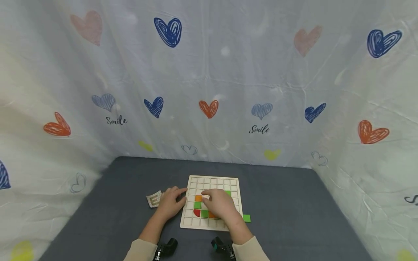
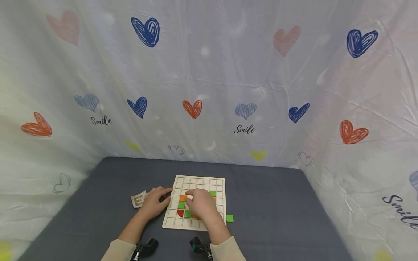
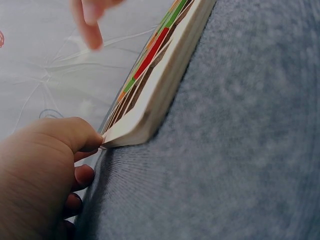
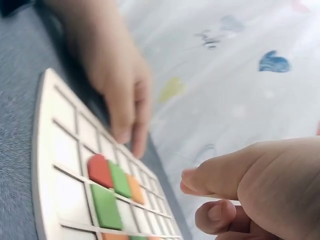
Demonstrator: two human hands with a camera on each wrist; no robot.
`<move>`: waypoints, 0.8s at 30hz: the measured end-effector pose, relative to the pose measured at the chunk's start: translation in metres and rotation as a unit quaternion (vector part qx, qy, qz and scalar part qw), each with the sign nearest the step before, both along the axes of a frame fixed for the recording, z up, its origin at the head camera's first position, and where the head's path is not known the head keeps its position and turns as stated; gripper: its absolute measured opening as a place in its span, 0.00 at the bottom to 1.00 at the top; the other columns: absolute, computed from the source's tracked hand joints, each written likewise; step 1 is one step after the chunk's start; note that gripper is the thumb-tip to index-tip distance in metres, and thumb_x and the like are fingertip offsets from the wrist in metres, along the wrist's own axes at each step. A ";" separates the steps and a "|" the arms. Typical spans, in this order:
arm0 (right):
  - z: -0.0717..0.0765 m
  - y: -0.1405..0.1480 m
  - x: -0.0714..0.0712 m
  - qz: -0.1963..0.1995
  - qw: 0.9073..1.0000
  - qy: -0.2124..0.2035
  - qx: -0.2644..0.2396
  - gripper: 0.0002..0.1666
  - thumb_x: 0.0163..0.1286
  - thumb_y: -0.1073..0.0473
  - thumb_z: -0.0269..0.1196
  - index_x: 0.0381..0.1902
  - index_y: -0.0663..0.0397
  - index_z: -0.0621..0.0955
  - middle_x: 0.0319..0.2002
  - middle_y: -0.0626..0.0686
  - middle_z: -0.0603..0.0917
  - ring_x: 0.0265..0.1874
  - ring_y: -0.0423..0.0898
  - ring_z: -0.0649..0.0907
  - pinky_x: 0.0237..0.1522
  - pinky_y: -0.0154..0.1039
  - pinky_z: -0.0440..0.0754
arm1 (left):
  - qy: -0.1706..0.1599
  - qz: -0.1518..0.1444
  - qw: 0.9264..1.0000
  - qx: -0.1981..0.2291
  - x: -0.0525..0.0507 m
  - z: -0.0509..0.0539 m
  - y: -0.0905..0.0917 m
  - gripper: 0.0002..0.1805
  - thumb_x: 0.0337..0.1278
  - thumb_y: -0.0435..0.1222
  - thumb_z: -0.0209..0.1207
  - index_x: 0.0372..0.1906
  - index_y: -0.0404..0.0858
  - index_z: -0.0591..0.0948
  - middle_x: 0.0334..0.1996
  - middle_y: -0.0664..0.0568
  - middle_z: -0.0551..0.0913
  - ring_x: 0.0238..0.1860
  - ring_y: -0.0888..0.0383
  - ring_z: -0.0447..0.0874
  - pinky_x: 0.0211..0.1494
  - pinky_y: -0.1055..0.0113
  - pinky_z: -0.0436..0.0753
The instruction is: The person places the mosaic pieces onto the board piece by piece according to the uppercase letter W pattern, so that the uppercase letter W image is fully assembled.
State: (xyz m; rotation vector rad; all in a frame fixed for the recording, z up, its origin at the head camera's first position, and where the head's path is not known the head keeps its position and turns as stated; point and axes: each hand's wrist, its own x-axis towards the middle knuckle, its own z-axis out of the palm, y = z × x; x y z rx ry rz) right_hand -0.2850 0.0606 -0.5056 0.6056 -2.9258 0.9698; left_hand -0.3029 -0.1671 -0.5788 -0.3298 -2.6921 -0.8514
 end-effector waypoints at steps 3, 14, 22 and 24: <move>0.007 0.012 0.005 -0.001 1.000 0.007 -0.003 0.15 0.74 0.57 0.65 0.55 0.52 0.89 0.13 0.43 0.69 0.12 0.39 0.64 0.16 0.35 0.58 | 0.009 0.004 1.000 -0.001 -0.001 0.000 0.001 0.19 0.65 0.39 0.65 0.59 0.42 0.87 0.27 0.62 0.68 0.28 0.61 0.59 0.38 0.59 0.59; 0.014 0.101 0.023 -0.053 0.992 0.028 0.111 0.18 0.64 0.59 0.72 0.52 0.55 0.89 0.24 0.45 0.71 0.21 0.40 0.68 0.21 0.37 0.64 | -0.009 0.000 1.000 -0.004 -0.002 -0.004 0.006 0.19 0.66 0.39 0.65 0.60 0.43 0.86 0.27 0.61 0.67 0.28 0.61 0.58 0.38 0.58 0.58; -0.004 0.134 0.028 -0.060 0.985 -0.004 0.160 0.23 0.46 0.58 0.83 0.43 0.54 0.90 0.36 0.49 0.80 0.31 0.45 0.78 0.35 0.49 0.80 | 0.019 0.005 1.000 -0.001 0.000 -0.001 0.005 0.18 0.65 0.38 0.66 0.58 0.42 0.87 0.27 0.63 0.67 0.28 0.62 0.58 0.38 0.59 0.59; -0.009 0.135 0.029 -0.054 0.987 0.010 0.153 0.18 0.47 0.60 0.82 0.37 0.51 0.90 0.35 0.47 0.80 0.30 0.44 0.78 0.35 0.48 0.80 | 0.019 0.005 1.000 -0.001 0.000 -0.001 0.004 0.18 0.65 0.38 0.65 0.58 0.42 0.87 0.27 0.62 0.67 0.28 0.62 0.58 0.38 0.59 0.58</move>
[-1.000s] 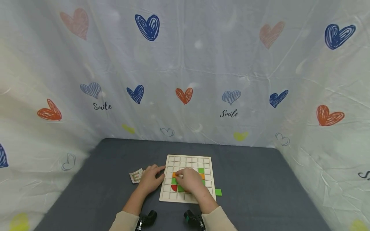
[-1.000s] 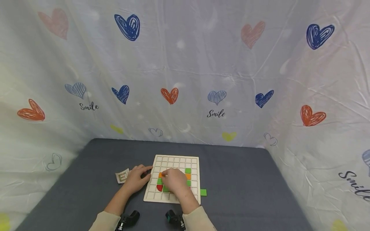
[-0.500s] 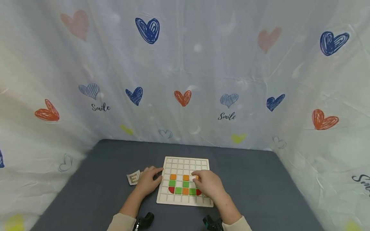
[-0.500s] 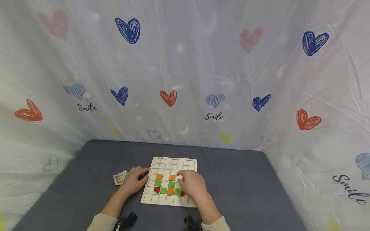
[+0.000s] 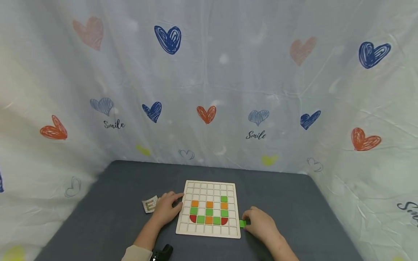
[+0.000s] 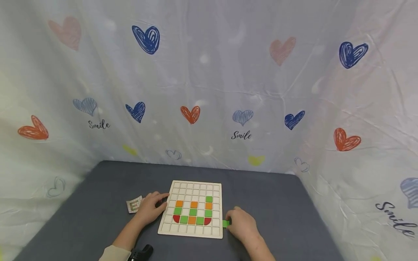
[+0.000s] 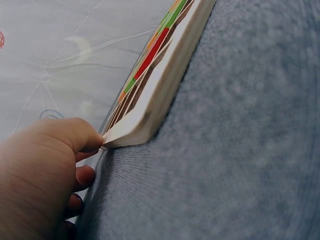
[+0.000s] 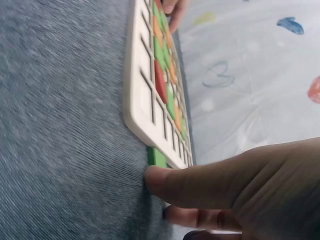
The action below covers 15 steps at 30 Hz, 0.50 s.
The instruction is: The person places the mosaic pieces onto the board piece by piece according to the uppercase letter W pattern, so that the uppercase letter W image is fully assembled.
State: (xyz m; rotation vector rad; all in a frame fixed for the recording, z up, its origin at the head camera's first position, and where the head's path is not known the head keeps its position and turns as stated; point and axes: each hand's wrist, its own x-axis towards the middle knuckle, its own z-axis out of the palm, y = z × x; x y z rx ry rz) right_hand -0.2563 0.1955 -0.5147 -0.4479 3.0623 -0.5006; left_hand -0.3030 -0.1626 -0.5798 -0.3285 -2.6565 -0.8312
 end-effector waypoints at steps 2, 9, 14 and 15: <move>-0.004 0.000 0.000 0.005 1.000 0.010 -0.011 0.13 0.49 0.61 0.81 0.33 0.49 0.89 0.32 0.45 0.78 0.28 0.42 0.76 0.32 0.46 0.79 | -0.008 0.003 1.000 0.002 0.001 -0.001 -0.001 0.18 0.65 0.38 0.66 0.58 0.42 0.87 0.27 0.62 0.67 0.28 0.61 0.59 0.38 0.59 0.59; -0.006 0.005 -0.003 0.011 1.000 -0.001 -0.023 0.11 0.52 0.60 0.80 0.32 0.47 0.89 0.29 0.43 0.75 0.27 0.40 0.73 0.31 0.42 0.75 | -0.021 0.009 1.000 0.006 0.001 0.000 -0.001 0.19 0.66 0.39 0.66 0.60 0.42 0.87 0.27 0.61 0.67 0.28 0.61 0.59 0.39 0.58 0.59; 0.002 0.011 -0.006 0.010 0.999 -0.015 -0.048 0.11 0.54 0.59 0.79 0.35 0.45 0.87 0.31 0.41 0.78 0.29 0.40 0.75 0.33 0.44 0.76 | -0.022 0.006 1.000 0.006 0.001 0.001 -0.001 0.18 0.66 0.39 0.65 0.60 0.43 0.87 0.27 0.61 0.67 0.28 0.61 0.58 0.39 0.58 0.58; 0.005 0.012 -0.007 0.007 0.998 -0.016 -0.054 0.11 0.55 0.60 0.79 0.36 0.46 0.87 0.31 0.42 0.79 0.30 0.40 0.76 0.34 0.44 0.76 | -0.022 0.006 1.000 0.004 0.001 0.001 -0.002 0.18 0.66 0.39 0.65 0.60 0.43 0.87 0.27 0.62 0.66 0.28 0.61 0.58 0.39 0.58 0.58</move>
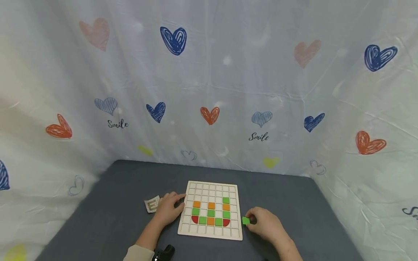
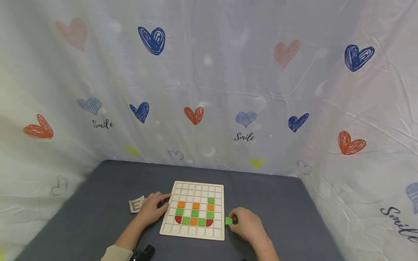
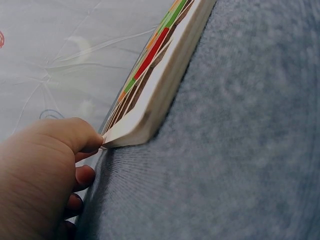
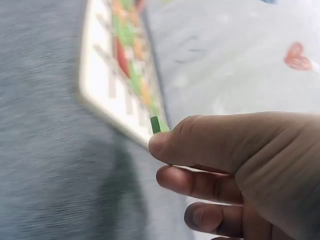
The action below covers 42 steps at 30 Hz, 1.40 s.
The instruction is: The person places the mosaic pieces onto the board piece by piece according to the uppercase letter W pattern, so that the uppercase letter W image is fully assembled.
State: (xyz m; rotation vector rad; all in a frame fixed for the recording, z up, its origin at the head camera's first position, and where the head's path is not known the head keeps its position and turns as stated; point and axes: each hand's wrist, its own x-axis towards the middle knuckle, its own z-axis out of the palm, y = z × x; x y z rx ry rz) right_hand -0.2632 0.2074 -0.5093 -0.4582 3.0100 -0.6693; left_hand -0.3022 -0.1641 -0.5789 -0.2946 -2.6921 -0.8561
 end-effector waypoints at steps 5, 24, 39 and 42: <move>0.019 -0.004 -0.005 -0.017 0.999 0.005 -0.036 0.12 0.58 0.61 0.78 0.39 0.46 0.88 0.35 0.43 0.81 0.36 0.44 0.81 0.38 0.47 0.79 | 0.003 0.005 1.000 -0.007 0.001 0.000 -0.001 0.18 0.66 0.39 0.65 0.60 0.43 0.87 0.27 0.62 0.67 0.29 0.61 0.58 0.39 0.58 0.58; 0.059 -0.068 -0.035 -0.004 0.973 0.015 -0.231 0.13 0.67 0.63 0.71 0.50 0.52 0.87 0.36 0.46 0.78 0.21 0.45 0.69 0.24 0.40 0.69 | -0.007 -0.009 1.000 0.003 0.002 0.001 0.001 0.18 0.67 0.39 0.64 0.60 0.44 0.86 0.28 0.62 0.68 0.29 0.61 0.59 0.39 0.58 0.58; 0.029 -0.140 -0.051 0.020 0.980 0.049 -0.190 0.14 0.67 0.57 0.72 0.50 0.49 0.88 0.34 0.45 0.75 0.22 0.43 0.68 0.24 0.38 0.68 | -0.002 0.000 1.000 0.004 0.002 0.001 -0.001 0.17 0.66 0.39 0.65 0.58 0.44 0.87 0.28 0.63 0.69 0.30 0.62 0.60 0.39 0.59 0.60; 0.016 -0.148 -0.054 0.017 0.983 0.028 -0.178 0.15 0.66 0.57 0.73 0.49 0.52 0.88 0.31 0.45 0.75 0.22 0.43 0.69 0.25 0.38 0.67 | -0.001 -0.006 1.000 0.002 0.001 0.002 0.000 0.17 0.67 0.39 0.65 0.58 0.44 0.87 0.28 0.62 0.69 0.30 0.62 0.60 0.39 0.59 0.60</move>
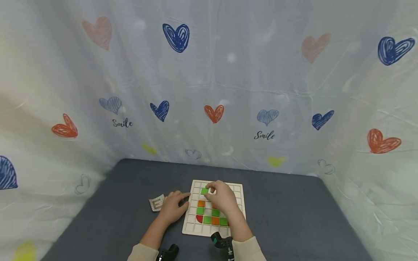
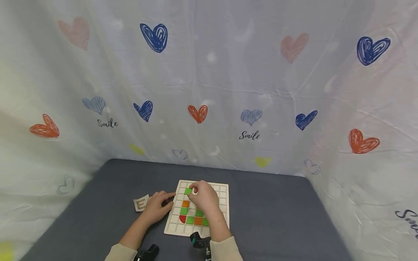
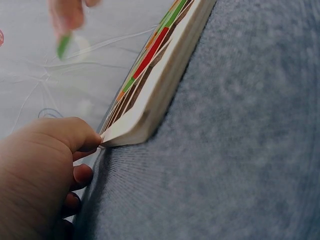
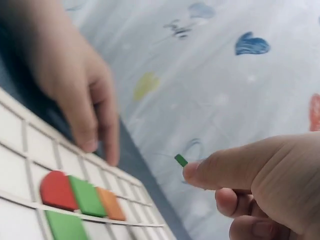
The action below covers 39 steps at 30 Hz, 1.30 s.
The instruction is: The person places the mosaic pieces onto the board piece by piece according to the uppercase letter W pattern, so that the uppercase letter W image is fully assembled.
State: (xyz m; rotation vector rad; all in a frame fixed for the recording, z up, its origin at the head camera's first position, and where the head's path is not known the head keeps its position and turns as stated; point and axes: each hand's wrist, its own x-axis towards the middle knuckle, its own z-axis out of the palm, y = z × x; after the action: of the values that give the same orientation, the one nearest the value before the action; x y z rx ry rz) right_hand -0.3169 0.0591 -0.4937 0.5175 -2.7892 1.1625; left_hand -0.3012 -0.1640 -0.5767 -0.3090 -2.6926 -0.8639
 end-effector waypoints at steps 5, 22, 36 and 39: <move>-0.017 -0.006 -0.002 0.000 0.999 -0.036 0.012 0.14 0.66 0.57 0.72 0.48 0.56 0.89 0.27 0.45 0.76 0.19 0.42 0.71 0.23 0.38 0.68 | 0.003 -0.004 1.000 0.001 0.001 0.002 0.002 0.17 0.67 0.39 0.64 0.59 0.43 0.87 0.28 0.63 0.68 0.30 0.63 0.60 0.39 0.59 0.60; -0.032 -0.011 0.002 -0.025 0.998 -0.039 0.038 0.07 0.66 0.56 0.73 0.40 0.49 0.93 0.34 0.47 0.87 0.24 0.40 0.76 0.25 0.39 0.73 | 0.000 -0.007 1.000 -0.008 -0.002 0.000 0.005 0.17 0.68 0.39 0.64 0.59 0.44 0.87 0.28 0.63 0.67 0.29 0.62 0.59 0.39 0.59 0.60; -0.040 -0.013 0.003 -0.087 0.994 -0.013 0.063 0.05 0.64 0.56 0.73 0.36 0.47 0.94 0.40 0.52 0.91 0.17 0.40 0.75 0.18 0.38 0.69 | -0.001 -0.014 1.000 -0.008 -0.003 0.000 0.012 0.17 0.67 0.38 0.64 0.58 0.44 0.87 0.28 0.63 0.68 0.29 0.63 0.60 0.38 0.60 0.60; -0.042 -0.014 0.004 -0.081 0.993 -0.009 0.085 0.06 0.66 0.57 0.71 0.38 0.47 0.94 0.39 0.52 0.91 0.13 0.40 0.72 0.15 0.37 0.65 | 0.000 -0.014 1.000 -0.006 -0.003 -0.001 0.012 0.17 0.67 0.38 0.64 0.58 0.44 0.87 0.28 0.63 0.68 0.29 0.62 0.60 0.38 0.60 0.60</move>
State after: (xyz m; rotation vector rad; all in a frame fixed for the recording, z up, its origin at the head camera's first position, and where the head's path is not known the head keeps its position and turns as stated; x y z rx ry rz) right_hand -0.3124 0.0452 -0.5355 0.2872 -2.8969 0.9095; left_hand -0.3037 -0.1521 -0.5776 -0.3508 -2.6998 -0.8552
